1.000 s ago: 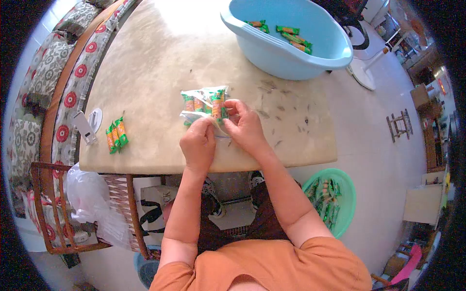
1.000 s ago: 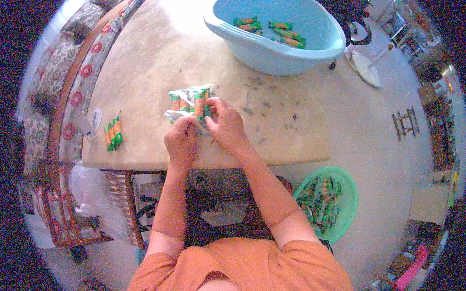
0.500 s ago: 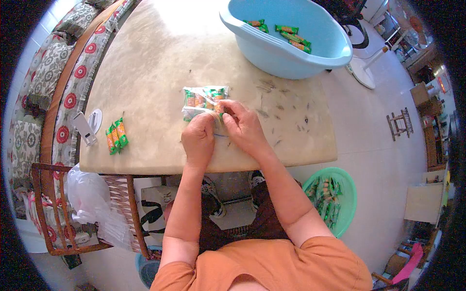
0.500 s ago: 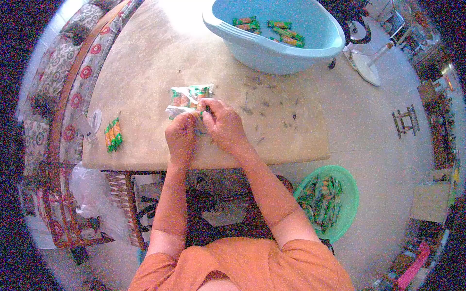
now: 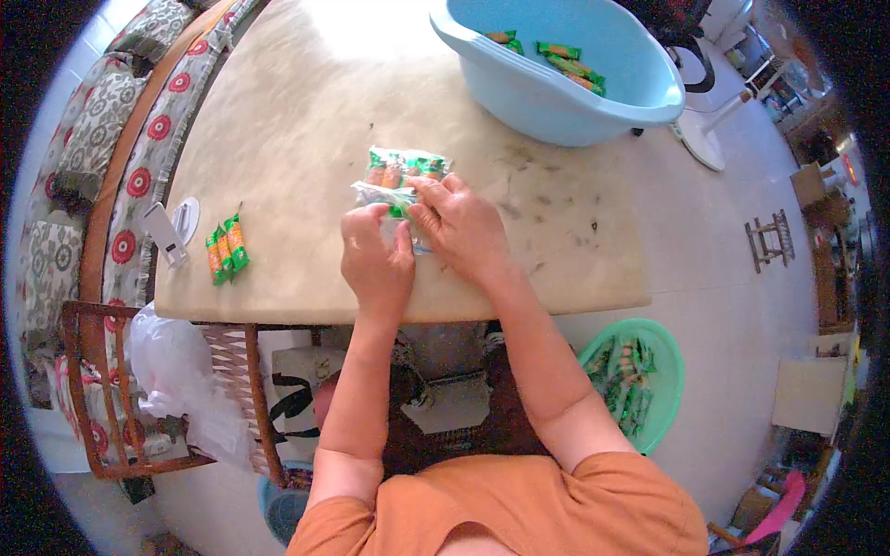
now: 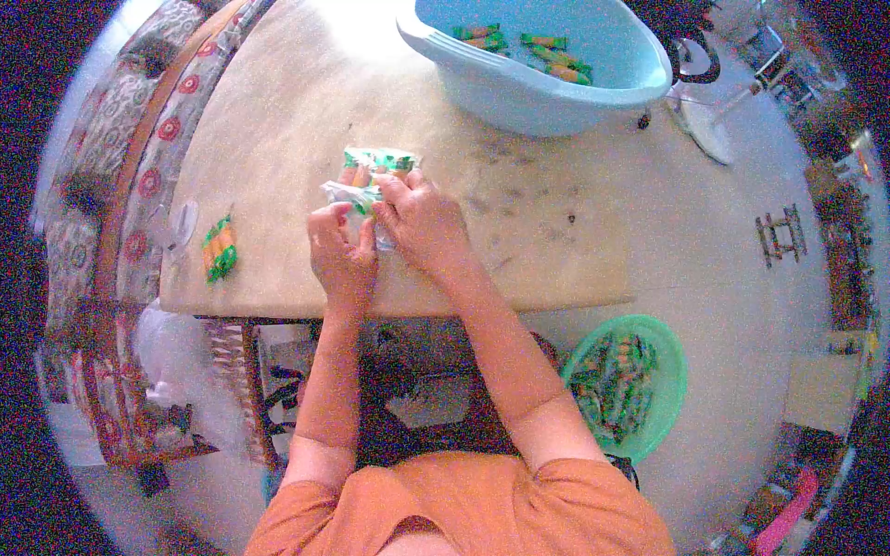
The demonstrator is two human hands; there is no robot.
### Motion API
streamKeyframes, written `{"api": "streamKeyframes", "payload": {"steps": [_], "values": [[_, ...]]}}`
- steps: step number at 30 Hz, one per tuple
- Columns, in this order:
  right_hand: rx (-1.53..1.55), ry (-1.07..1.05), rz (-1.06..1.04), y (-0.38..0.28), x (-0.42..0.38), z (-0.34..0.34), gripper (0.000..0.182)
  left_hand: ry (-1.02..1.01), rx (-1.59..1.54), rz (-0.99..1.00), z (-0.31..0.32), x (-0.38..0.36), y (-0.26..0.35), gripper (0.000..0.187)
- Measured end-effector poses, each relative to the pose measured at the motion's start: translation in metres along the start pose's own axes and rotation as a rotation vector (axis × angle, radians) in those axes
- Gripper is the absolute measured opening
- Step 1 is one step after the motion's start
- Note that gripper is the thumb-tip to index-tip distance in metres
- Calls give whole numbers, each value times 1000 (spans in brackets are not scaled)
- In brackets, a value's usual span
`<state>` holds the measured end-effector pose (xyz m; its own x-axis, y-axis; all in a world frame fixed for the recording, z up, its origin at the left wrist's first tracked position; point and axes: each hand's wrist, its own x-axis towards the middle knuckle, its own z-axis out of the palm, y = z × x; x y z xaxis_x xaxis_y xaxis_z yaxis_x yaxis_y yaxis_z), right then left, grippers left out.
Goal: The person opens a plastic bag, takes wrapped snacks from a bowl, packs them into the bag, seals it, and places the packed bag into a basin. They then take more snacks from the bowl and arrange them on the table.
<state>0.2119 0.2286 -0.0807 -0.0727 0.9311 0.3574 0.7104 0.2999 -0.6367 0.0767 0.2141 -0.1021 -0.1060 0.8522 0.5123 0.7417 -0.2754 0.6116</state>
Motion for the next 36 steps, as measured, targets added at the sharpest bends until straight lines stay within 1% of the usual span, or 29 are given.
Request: {"api": "streamKeyframes", "payload": {"steps": [2,5,7,10,11,14,17,20,22,26,29,32,35,36], "values": [[-21,-7,9,-1,1,1,27,164,68,115,1,1,-10,43],[-18,-24,21,-2,1,0,28,205,232,233,-11,17,2,47],[11,-21,19,-3,2,-1,30,119,268,254,-12,23,-1,42],[-48,103,-100,3,1,5,34,29,258,276,-10,32,-9,35],[-62,101,-88,3,1,6,35,5,244,279,-8,33,-12,32],[-91,82,-53,-1,1,5,37,26,258,328,-6,34,-20,20],[-91,35,-24,-3,2,0,38,24,382,359,-5,27,-27,16],[-97,14,-31,1,3,0,42,89,331,409,-10,21,-23,9],[-114,34,-65,3,4,1,42,69,332,399,-13,17,-20,9],[-110,44,-63,4,5,3,43,49,310,339,-14,11,-18,8],[-112,24,-28,2,6,1,44,59,354,301,-17,10,-17,10],[-124,9,-11,1,7,3,46,22,478,218,-23,9,-23,13],[-76,8,-44,10,9,10,48,-45,355,215,-39,6,-20,15],[-58,13,-52,12,10,9,48,-32,236,190,-49,6,-26,17]]}}
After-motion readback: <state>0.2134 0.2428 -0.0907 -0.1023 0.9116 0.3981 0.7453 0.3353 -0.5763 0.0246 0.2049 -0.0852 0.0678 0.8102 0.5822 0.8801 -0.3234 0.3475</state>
